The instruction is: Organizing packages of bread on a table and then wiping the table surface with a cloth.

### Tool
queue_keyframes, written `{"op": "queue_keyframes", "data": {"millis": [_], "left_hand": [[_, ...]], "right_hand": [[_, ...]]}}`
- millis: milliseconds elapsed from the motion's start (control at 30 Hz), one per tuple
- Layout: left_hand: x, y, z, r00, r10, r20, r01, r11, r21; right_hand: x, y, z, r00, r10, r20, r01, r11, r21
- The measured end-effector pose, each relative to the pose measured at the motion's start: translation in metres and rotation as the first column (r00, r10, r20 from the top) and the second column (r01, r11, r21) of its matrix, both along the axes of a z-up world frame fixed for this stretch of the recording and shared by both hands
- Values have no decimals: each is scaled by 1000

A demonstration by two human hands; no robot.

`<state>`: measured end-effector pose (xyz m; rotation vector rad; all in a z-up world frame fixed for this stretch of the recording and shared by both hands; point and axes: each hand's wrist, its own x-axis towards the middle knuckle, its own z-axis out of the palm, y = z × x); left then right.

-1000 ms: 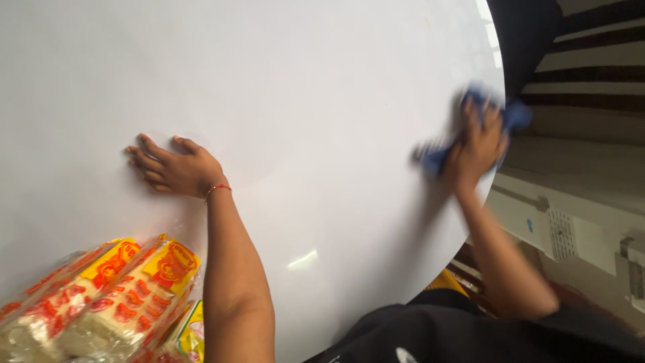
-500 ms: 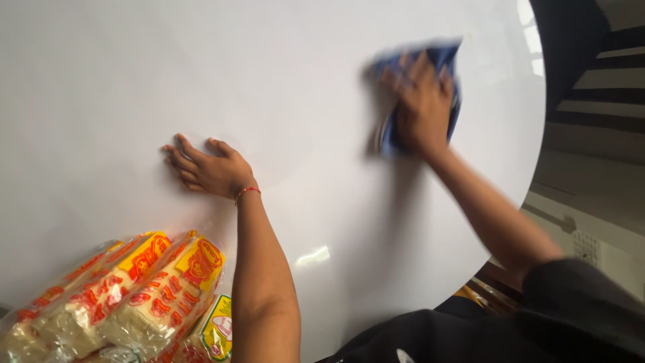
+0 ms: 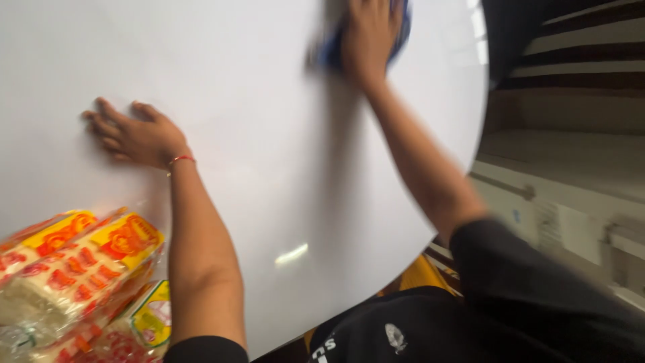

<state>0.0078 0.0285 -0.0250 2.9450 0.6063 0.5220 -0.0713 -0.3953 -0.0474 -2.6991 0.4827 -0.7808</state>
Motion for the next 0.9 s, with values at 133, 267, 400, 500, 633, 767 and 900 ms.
{"op": "queue_keyframes", "data": {"millis": [133,267,400,500,633,767,900], "left_hand": [[5,-3,5,1000,8,-18,-8,1000,-11],[1,-3,5,1000,-4,-14,3,999,-45],[-5,-6,7,1000,-8,-21,7,998,-62],[-3,-3,9,1000,-18,-6,17,998,-56],[-10,-4,14,1000,-29,-10,28,996,-79],[-8,-11,20,1000,24,-14,-25,997,-68],[-6,-6,13,1000,-9,3,9,999,-51]], "right_hand": [[-141,70,36,990,-62,-130,74,993,88],[-179,54,36,956,-74,-282,109,988,111],[-107,7,31,927,-216,-307,232,973,16],[-36,-34,16,909,-279,-310,281,959,-37],[40,-89,8,933,-250,-257,246,968,-48],[84,-126,1,956,-151,-251,160,987,18],[97,-145,-26,970,-107,-217,120,992,47]]}}
